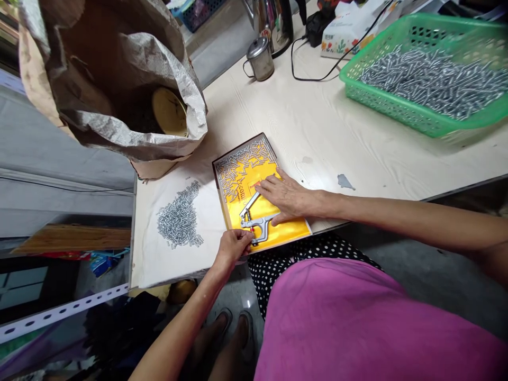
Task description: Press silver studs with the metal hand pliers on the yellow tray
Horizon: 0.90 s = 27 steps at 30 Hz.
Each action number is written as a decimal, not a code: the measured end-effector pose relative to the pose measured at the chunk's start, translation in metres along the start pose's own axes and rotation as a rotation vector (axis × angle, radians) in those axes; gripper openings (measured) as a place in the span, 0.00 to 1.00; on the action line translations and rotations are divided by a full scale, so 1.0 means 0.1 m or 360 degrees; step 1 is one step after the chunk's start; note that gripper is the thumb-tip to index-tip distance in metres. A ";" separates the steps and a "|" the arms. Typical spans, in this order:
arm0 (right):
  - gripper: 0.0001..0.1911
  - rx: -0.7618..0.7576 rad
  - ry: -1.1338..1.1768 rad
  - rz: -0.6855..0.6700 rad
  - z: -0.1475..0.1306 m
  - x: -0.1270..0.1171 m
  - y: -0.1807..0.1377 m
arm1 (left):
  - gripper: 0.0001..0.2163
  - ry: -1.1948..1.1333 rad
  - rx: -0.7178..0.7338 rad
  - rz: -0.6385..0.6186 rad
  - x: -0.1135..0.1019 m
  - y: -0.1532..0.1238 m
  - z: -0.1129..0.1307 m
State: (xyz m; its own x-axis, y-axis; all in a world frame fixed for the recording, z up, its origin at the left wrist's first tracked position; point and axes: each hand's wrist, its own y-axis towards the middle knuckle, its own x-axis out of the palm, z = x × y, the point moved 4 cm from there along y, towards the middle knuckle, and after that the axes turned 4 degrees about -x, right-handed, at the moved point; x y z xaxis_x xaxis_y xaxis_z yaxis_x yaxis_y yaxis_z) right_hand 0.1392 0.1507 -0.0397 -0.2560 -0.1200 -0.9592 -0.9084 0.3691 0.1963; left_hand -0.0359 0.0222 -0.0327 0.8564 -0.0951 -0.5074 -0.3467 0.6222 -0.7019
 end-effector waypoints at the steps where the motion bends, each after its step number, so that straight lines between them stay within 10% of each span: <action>1: 0.45 -0.0002 0.0002 -0.0006 0.00 -0.01 0.01 | 0.13 0.0007 -0.0002 0.0002 0.00 0.00 0.00; 7: 0.39 0.0029 -0.0053 -0.0056 -0.05 -0.05 -0.01 | 0.13 0.0183 0.0041 0.0069 0.00 -0.04 0.05; 19: 0.21 0.0038 0.0045 -0.0186 -0.11 -0.10 -0.13 | 0.07 0.0867 0.0893 0.0629 0.09 -0.25 0.15; 23: 0.22 0.0040 0.0010 -0.0171 -0.16 -0.09 -0.14 | 0.27 0.1156 0.1357 0.0658 0.25 -0.18 0.36; 27: 0.30 0.0100 -0.0012 -0.0157 -0.17 -0.05 -0.15 | 0.31 0.1387 0.1351 0.0471 0.33 0.02 0.55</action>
State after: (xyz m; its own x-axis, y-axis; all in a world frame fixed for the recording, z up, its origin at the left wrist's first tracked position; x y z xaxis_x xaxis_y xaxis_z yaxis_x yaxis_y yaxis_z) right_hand 0.1488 0.1304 -0.0341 -0.1640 -0.1517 -0.9747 -0.9064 0.4132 0.0882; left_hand 0.0133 0.0627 -0.0232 0.1381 -0.1469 -0.9795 0.1509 0.9805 -0.1257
